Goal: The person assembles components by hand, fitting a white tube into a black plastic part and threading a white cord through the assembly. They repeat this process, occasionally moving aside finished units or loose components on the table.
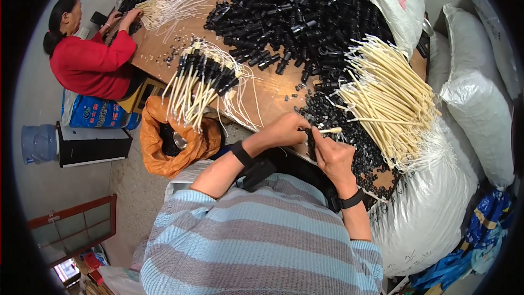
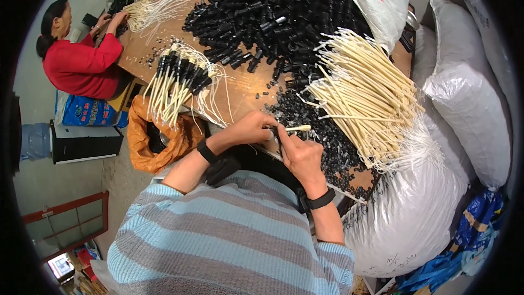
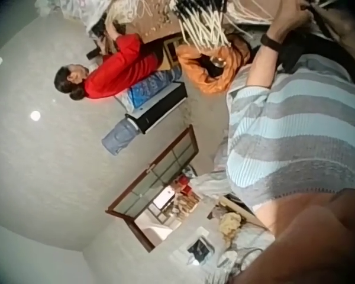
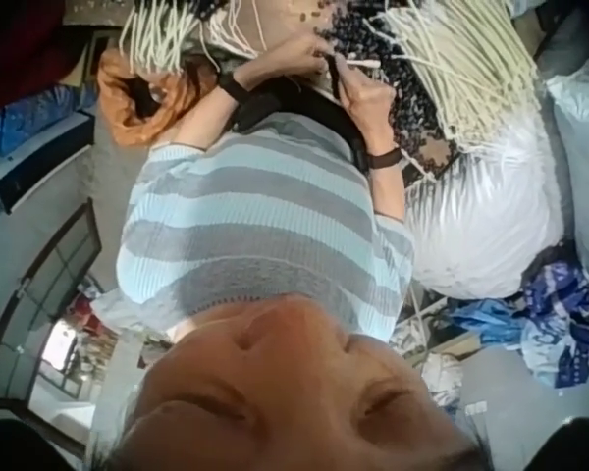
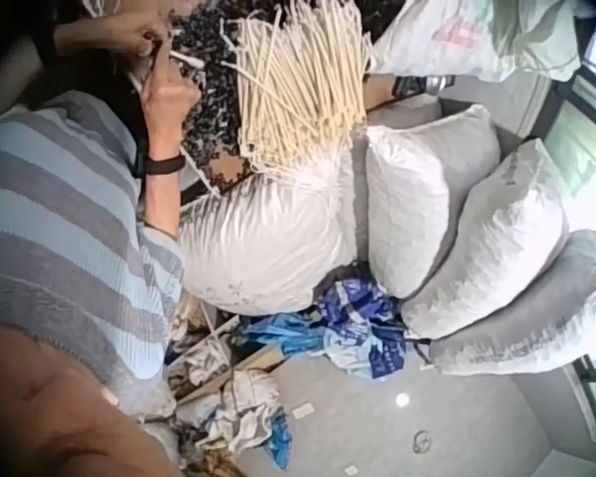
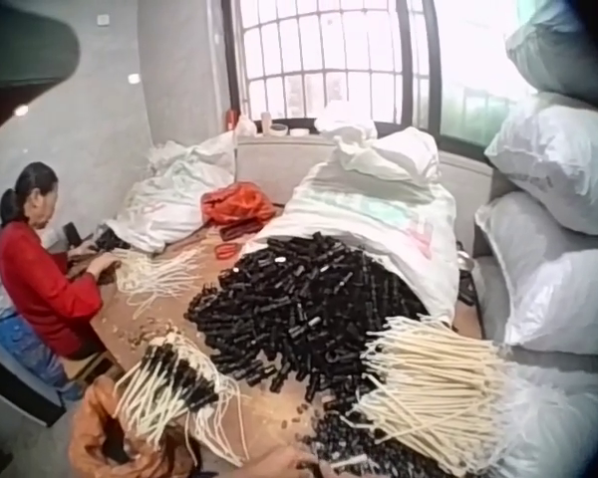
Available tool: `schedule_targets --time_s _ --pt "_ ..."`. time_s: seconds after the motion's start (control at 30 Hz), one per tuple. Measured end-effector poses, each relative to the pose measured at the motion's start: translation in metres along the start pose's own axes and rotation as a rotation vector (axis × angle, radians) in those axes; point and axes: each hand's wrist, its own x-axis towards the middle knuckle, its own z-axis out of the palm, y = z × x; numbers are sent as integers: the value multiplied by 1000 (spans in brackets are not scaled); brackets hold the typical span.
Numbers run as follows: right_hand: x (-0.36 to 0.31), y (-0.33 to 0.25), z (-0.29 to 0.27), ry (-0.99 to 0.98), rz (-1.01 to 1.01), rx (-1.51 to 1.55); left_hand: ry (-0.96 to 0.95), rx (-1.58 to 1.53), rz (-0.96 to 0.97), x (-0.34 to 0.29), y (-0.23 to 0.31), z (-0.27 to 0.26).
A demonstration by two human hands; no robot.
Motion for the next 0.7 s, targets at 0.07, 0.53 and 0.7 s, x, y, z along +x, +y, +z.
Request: schedule_targets --time_s 0.07,0.53,0.7 --pt "1 1 0 34 -11 -23 -11 -46 -63 3 10 2" --pt "5 -2 5 84 19 85 -127 -270 -243 -4 17 -15" --pt "7 -6 -5 -142 39 8 -54 -22 -164 -11 14 -16"
